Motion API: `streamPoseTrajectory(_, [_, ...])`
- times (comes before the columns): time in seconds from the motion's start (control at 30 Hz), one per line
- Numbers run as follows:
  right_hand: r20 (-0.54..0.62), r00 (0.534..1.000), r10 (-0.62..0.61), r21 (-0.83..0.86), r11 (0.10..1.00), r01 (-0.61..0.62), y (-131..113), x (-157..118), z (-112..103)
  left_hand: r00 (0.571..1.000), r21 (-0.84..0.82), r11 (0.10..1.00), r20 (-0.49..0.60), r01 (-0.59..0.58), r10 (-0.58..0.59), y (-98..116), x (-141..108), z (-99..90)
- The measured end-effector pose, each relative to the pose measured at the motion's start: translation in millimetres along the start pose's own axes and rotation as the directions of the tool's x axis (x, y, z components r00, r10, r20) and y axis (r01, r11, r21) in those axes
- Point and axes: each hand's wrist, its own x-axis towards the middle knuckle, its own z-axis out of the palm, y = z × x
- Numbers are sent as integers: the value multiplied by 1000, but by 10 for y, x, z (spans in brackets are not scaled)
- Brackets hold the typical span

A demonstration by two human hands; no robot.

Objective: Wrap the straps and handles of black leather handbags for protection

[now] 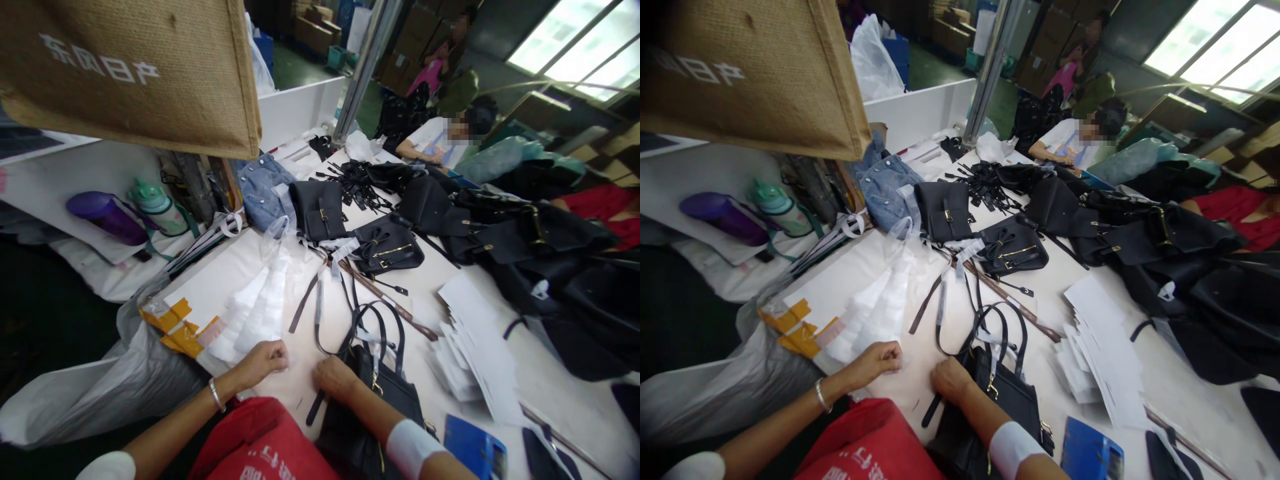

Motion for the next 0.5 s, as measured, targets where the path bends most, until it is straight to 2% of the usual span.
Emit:
streamPoseTrajectory(0.2, [-95,991,-89,-45,995,85,47,-10,-97,999,31,1000,-35,-7,8,37,-69,-55])
streamPoseTrajectory(0.5, [-38,997,-73,-23,997,72,70,1,-53,994,155,987,-87,-52,66,35,-92,-89])
